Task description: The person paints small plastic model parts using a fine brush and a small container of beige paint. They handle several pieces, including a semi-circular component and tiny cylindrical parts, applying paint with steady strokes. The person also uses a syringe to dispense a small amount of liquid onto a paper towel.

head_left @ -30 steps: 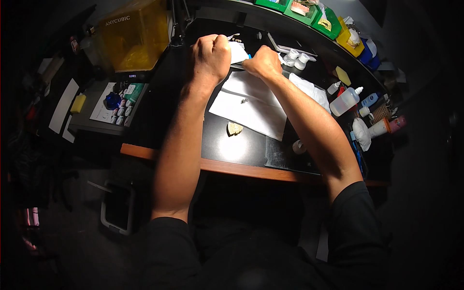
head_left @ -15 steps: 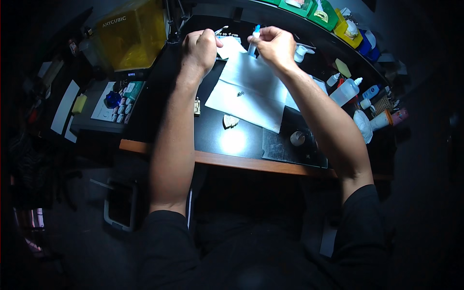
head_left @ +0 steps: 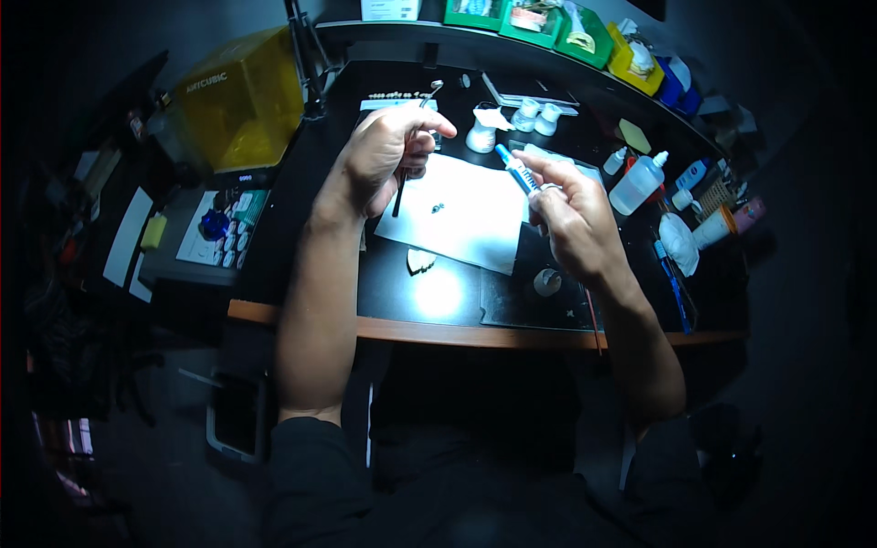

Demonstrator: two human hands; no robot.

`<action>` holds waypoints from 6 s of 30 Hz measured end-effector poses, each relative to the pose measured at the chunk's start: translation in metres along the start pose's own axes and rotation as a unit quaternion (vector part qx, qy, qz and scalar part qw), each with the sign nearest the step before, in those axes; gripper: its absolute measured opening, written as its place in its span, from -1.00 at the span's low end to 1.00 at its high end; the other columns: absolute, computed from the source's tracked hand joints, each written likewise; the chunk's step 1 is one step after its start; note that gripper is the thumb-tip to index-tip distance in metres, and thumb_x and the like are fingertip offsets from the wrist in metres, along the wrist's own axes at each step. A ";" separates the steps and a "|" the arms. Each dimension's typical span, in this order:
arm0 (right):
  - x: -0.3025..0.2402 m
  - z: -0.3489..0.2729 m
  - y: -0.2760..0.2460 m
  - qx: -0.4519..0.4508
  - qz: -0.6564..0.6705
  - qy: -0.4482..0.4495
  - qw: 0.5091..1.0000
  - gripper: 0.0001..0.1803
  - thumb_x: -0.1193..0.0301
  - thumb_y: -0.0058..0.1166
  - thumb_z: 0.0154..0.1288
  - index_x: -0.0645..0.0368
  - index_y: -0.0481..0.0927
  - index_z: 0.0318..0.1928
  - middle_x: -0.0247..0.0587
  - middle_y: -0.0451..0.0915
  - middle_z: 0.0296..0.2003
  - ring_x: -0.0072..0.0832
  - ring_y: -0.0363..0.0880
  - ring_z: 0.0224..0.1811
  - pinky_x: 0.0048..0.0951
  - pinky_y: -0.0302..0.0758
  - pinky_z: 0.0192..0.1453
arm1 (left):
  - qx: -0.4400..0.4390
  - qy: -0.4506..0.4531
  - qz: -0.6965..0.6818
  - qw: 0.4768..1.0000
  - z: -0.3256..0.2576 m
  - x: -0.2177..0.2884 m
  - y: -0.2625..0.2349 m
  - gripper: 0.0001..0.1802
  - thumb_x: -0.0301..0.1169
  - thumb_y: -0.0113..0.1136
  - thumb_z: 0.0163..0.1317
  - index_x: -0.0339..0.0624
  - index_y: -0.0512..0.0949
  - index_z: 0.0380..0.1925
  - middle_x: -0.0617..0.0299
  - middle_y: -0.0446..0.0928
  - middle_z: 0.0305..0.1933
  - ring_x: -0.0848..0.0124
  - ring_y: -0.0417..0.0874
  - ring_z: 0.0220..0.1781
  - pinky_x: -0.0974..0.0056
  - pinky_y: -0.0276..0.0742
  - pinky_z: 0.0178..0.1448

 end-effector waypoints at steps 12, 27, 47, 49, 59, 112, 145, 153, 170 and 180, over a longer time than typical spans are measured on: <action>-0.010 -0.012 0.004 0.074 0.089 -0.039 0.992 -0.69 0.46 0.16 0.61 0.42 0.70 0.18 -0.35 0.68 -0.42 -0.78 0.52 -0.50 -0.73 0.37 -0.47 | -0.060 -0.070 -0.040 0.995 -0.003 -0.018 0.035 -0.79 -0.24 0.35 0.49 -0.14 0.65 -0.20 0.52 0.37 -0.49 0.67 0.28 -0.52 0.46 0.23 -0.39; -0.001 -0.013 -0.009 0.067 0.008 -0.062 0.996 -0.84 0.49 0.37 0.45 0.31 0.82 -0.05 -0.17 0.78 -0.23 -0.55 0.73 -0.20 -0.55 0.66 -0.11 | -0.152 -0.061 0.074 0.984 -0.004 -0.027 0.043 -0.83 -0.25 0.29 0.53 -0.06 0.64 -0.23 0.53 0.40 -0.49 0.67 0.29 -0.48 0.45 0.19 -0.34; 0.000 -0.070 -0.043 0.151 -0.115 -0.264 0.946 -0.72 0.75 0.48 0.10 0.16 0.85 -0.20 -0.13 0.78 -0.10 -0.36 0.79 0.00 -0.36 0.73 0.04 | -0.202 -0.155 0.371 0.893 -0.015 -0.029 0.047 -0.55 -0.10 0.26 0.50 -0.21 0.67 -0.49 0.46 0.38 -0.63 0.55 0.31 -0.58 0.33 0.27 -0.43; 0.001 -0.080 -0.053 0.173 -0.107 -0.247 0.947 -0.72 0.75 0.48 0.10 0.16 0.84 -0.21 -0.13 0.78 -0.10 -0.35 0.79 -0.01 -0.36 0.72 0.07 | -0.224 -0.168 0.503 0.818 -0.023 -0.021 0.059 -0.54 -0.14 0.31 0.45 -0.36 0.73 -0.46 0.14 0.60 -0.64 0.41 0.68 -0.52 0.21 0.55 -0.37; 0.015 -0.109 -0.094 0.228 -0.062 -0.171 0.956 -0.78 0.71 0.42 0.26 0.25 0.79 -0.10 -0.07 0.72 -0.04 -0.46 0.72 -0.02 -0.51 0.65 0.07 | -0.257 -0.179 0.693 0.650 -0.033 -0.044 0.069 -0.60 -0.23 0.46 0.22 -0.49 0.78 -0.29 -0.20 0.75 -0.39 0.07 0.83 -0.33 0.09 0.74 -0.12; 0.028 -0.125 0.071 0.259 0.152 -0.023 0.954 -0.83 0.42 0.15 0.64 0.24 0.54 -0.16 -0.32 0.54 -0.44 -0.68 0.41 -0.46 -0.51 0.38 -0.40 | 0.103 -0.127 -0.377 0.911 -0.170 -0.099 0.085 -0.56 -0.13 -0.10 0.75 -0.15 0.39 0.39 0.40 0.36 -0.37 0.60 0.34 -0.36 0.46 0.34 -0.35; 0.035 -0.124 0.074 0.249 0.180 -0.010 0.952 -0.82 0.40 0.11 0.67 0.26 0.51 -0.13 -0.35 0.48 -0.48 -0.70 0.38 -0.47 -0.53 0.31 -0.42 | 0.096 -0.122 -0.392 0.907 -0.170 -0.096 0.089 -0.48 -0.15 -0.15 0.76 -0.31 0.29 0.46 0.38 0.36 -0.39 0.61 0.33 -0.38 0.46 0.31 -0.37; 0.033 -0.123 0.073 0.245 0.189 -0.007 0.951 -0.81 0.40 0.10 0.67 0.26 0.51 -0.14 -0.37 0.48 -0.49 -0.71 0.36 -0.48 -0.53 0.28 -0.44 | 0.097 -0.119 -0.391 0.908 -0.170 -0.096 0.088 -0.48 -0.15 -0.14 0.76 -0.31 0.29 0.46 0.37 0.37 -0.39 0.61 0.33 -0.38 0.46 0.31 -0.37; 0.026 -0.125 0.072 0.256 0.133 -0.057 0.956 -0.85 0.44 0.15 0.63 0.28 0.53 -0.12 -0.26 0.61 -0.39 -0.66 0.52 -0.44 -0.53 0.44 -0.39 | 0.102 -0.114 -0.378 0.913 -0.170 -0.096 0.089 -0.49 -0.14 -0.14 0.76 -0.32 0.32 0.44 0.38 0.37 -0.39 0.62 0.33 -0.38 0.48 0.30 -0.39; 0.030 -0.128 0.075 0.253 0.154 -0.053 0.954 -0.85 0.42 0.13 0.65 0.26 0.53 -0.06 -0.31 0.57 -0.32 -0.70 0.48 -0.41 -0.59 0.40 -0.35 | 0.092 -0.119 -0.406 0.901 -0.171 -0.095 0.086 -0.38 -0.12 -0.17 0.77 -0.44 0.24 0.52 0.35 0.36 -0.39 0.61 0.31 -0.39 0.50 0.27 -0.47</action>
Point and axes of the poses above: each hand's wrist, its own z-axis towards the middle knuckle, its own y-axis out of the palm, x = y × z, the point moved 5 cm from there along z, towards the middle knuckle
